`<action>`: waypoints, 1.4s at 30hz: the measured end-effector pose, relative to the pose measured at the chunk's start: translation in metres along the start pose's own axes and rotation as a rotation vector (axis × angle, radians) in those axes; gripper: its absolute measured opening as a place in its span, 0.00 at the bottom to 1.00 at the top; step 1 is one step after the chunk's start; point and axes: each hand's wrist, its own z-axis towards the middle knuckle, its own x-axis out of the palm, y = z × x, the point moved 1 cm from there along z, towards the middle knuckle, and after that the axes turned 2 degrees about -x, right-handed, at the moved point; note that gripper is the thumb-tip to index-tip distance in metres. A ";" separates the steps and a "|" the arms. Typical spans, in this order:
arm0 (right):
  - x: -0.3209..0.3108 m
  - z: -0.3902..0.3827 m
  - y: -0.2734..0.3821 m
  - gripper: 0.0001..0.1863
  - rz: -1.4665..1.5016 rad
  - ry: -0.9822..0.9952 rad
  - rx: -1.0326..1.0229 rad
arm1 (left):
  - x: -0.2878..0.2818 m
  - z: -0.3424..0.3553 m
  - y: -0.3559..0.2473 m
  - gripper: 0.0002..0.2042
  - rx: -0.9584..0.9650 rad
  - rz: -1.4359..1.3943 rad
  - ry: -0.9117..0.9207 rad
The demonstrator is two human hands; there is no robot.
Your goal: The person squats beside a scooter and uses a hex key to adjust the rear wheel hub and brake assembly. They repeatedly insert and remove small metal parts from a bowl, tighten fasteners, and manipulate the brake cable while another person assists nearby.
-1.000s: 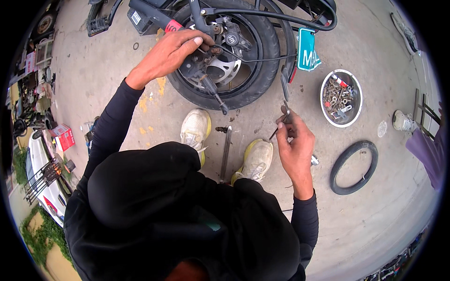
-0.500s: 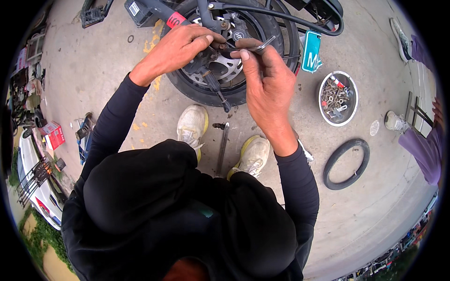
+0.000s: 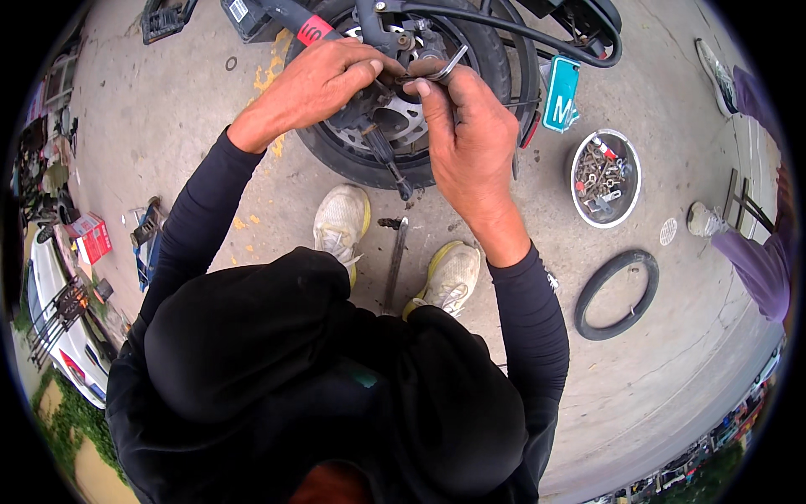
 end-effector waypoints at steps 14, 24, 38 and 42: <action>0.002 0.011 0.016 0.12 -0.385 0.272 -0.403 | -0.001 0.001 0.002 0.19 -0.041 -0.012 0.033; -0.005 0.055 0.020 0.10 -0.473 0.520 -0.594 | -0.006 0.000 0.002 0.17 -0.032 -0.071 0.026; -0.003 0.049 0.019 0.08 -0.535 0.483 -0.578 | -0.040 -0.033 -0.072 0.14 -0.029 0.183 -0.178; 0.000 0.042 0.019 0.08 -0.508 0.447 -0.552 | -0.033 -0.036 -0.082 0.12 -0.092 0.221 -0.211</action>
